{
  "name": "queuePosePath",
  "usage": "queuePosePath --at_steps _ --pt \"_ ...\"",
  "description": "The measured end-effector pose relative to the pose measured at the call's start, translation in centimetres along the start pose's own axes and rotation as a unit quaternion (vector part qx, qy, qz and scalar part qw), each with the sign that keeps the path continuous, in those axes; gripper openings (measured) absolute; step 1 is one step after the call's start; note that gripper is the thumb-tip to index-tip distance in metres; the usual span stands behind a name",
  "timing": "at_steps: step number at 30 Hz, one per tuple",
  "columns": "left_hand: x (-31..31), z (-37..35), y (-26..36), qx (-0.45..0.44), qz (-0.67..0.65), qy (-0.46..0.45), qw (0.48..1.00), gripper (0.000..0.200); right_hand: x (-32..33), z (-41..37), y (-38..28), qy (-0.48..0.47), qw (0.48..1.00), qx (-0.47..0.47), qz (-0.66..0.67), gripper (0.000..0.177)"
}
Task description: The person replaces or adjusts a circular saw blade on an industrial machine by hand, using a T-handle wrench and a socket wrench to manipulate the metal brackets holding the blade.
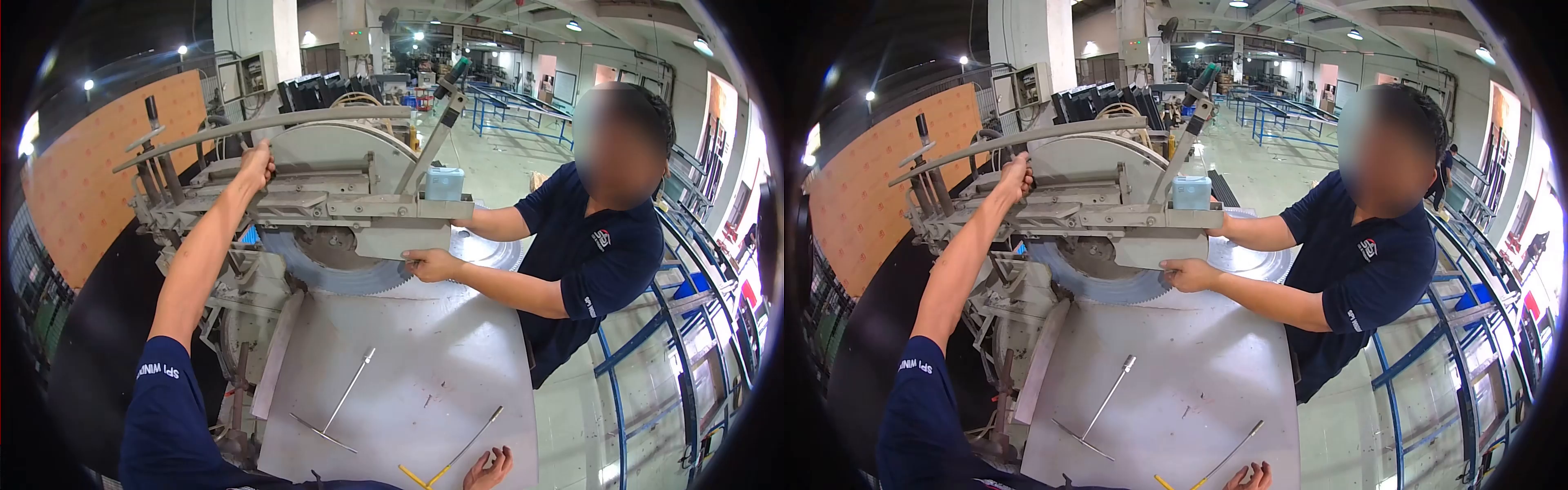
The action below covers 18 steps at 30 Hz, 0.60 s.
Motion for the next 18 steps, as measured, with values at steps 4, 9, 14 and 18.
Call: queuePosePath --at_steps 4,9,14,18 --pt "0.1 0.9 -0.7 0.025 -0.056 0.006 0.998 0.022 0.1 -0.1 -0.1 -0.012 1.0 -0.007 -0.006 0.024" --pt "-0.2 -0.7 0.3 0.079 -0.071 -0.031 0.994 0.026 0.4 0.2 -0.8 -0.005 1.0 0.007 -0.021 0.025" --pt "-0.4 -0.6 0.1 -0.008 0.005 0.017 1.0 0.029 0.2 0.0 -0.5 -0.008 1.0 -0.009 -0.011 0.025" --pt "-1.1 0.0 -0.4 0.104 -0.128 -0.059 0.985 0.035 0.1 0.0 -0.3 -0.008 1.0 -0.006 -0.006 0.025"
Point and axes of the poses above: each hand's wrist, its own z-axis towards the middle knuckle, its own x-axis out of the back of the hand, y = z × x, the point moved 5 cm from there along z, towards the middle knuckle, and after that the axes turned 13 degrees about z, right-handed, at the moved point
